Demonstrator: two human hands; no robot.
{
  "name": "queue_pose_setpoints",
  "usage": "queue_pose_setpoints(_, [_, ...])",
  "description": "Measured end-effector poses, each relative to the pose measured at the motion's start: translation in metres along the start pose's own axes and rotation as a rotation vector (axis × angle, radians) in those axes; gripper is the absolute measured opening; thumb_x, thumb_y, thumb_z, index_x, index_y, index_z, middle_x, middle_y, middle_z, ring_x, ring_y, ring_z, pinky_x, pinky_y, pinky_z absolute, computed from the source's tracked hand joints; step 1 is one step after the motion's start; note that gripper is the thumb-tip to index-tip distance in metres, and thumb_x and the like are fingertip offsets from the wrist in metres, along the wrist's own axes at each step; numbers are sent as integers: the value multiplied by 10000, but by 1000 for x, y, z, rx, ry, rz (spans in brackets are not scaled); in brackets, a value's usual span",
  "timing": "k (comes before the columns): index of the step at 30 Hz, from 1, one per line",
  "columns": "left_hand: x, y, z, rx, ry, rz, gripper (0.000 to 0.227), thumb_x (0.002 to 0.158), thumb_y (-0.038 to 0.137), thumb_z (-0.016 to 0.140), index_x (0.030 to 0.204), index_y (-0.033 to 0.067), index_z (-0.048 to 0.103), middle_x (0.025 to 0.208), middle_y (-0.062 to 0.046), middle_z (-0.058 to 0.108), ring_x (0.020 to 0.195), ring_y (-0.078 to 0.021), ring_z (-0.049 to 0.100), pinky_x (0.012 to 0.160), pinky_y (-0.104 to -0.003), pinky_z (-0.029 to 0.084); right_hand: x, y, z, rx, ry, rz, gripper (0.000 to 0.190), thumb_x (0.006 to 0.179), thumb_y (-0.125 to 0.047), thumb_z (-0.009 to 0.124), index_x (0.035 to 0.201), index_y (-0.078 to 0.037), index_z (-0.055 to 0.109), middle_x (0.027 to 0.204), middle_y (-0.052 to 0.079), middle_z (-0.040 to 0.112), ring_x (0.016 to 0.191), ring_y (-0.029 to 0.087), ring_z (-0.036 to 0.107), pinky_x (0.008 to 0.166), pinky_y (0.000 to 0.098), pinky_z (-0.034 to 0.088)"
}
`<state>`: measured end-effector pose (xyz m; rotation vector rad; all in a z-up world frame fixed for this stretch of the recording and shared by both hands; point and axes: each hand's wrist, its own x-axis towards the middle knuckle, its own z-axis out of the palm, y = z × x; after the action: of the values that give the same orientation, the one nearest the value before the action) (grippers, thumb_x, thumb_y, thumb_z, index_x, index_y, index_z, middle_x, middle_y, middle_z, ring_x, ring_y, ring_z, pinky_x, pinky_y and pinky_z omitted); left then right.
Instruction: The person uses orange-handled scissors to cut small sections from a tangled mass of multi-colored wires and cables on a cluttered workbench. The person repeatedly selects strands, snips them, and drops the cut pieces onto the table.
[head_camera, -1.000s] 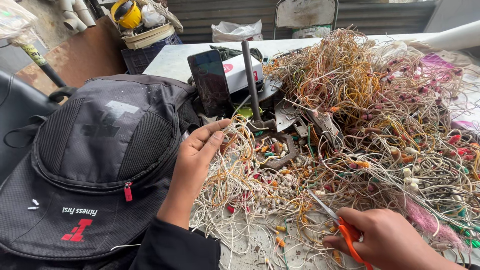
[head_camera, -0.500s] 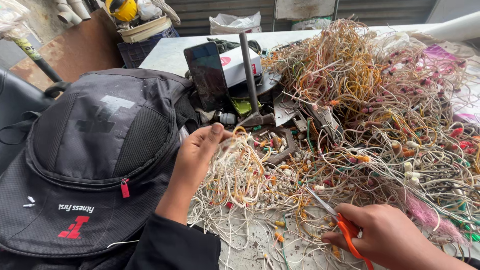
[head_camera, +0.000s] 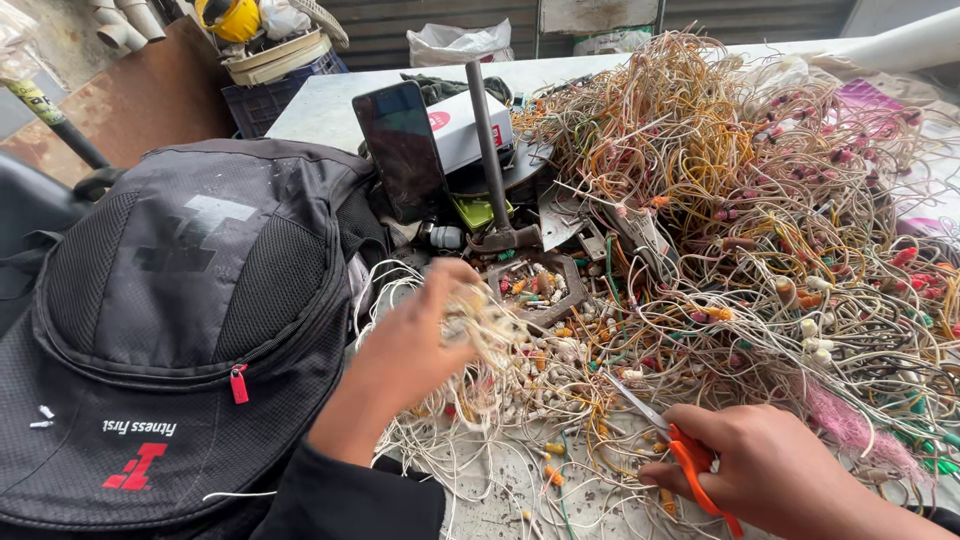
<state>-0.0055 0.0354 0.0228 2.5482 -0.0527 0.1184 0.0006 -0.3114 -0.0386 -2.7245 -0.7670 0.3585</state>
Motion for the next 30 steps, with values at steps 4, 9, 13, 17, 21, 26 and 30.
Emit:
queue_pose_setpoints(4, [-5,-15,-15,-200,390,191,410,872,10,609,1246,127,488,1114,-114,771,1047,-317,776,809,-409,598,1,7,4,-4,-25,18,527,770,-609,817,798,-153,555,573,74,611,594,304,658,574,441,492])
queue_pose_setpoints(9, [-5,-35,-27,-325,690,275,262,899,-68,592,1105,94,593,1078,-77,718,1002,-302,756,837,-383,604,1,15,9,48,10,-27,483,804,-549,805,753,-145,544,586,37,644,588,277,682,554,421,508])
queue_pose_setpoints(13, [-7,-50,-32,179,901,310,171,866,-59,712,941,81,648,1046,-60,717,1007,-330,702,924,-449,524,0,6,5,-23,-25,28,522,743,-619,769,743,-144,554,581,58,633,596,284,667,569,429,494])
queue_pose_setpoints(17, [1,-56,-26,366,695,251,241,753,-12,702,958,113,706,1086,-66,713,1111,-359,641,1000,-478,476,-2,-8,-7,-11,-2,3,519,752,-632,783,799,-156,580,563,65,622,577,291,655,556,434,480])
queue_pose_setpoints(21, [6,-48,-11,147,145,118,528,727,76,759,1226,169,614,1358,-110,565,1257,-375,497,1050,-493,381,-3,-15,-13,6,-6,24,501,760,-627,764,804,-159,591,541,63,610,558,293,649,537,439,462])
queue_pose_setpoints(26, [-4,-21,-14,2,425,412,689,737,61,755,1349,53,440,1500,-204,411,1457,-459,311,1166,-554,271,-5,-16,-15,47,120,-43,523,749,-616,813,791,-141,595,545,83,603,532,321,629,496,454,445])
queue_pose_setpoints(30, [-10,14,4,-160,421,703,454,803,25,671,1246,95,601,1351,-100,633,1387,-324,521,1214,-481,376,-5,-16,-19,136,283,-96,514,712,-571,867,794,-121,633,545,112,581,457,329,589,450,464,438])
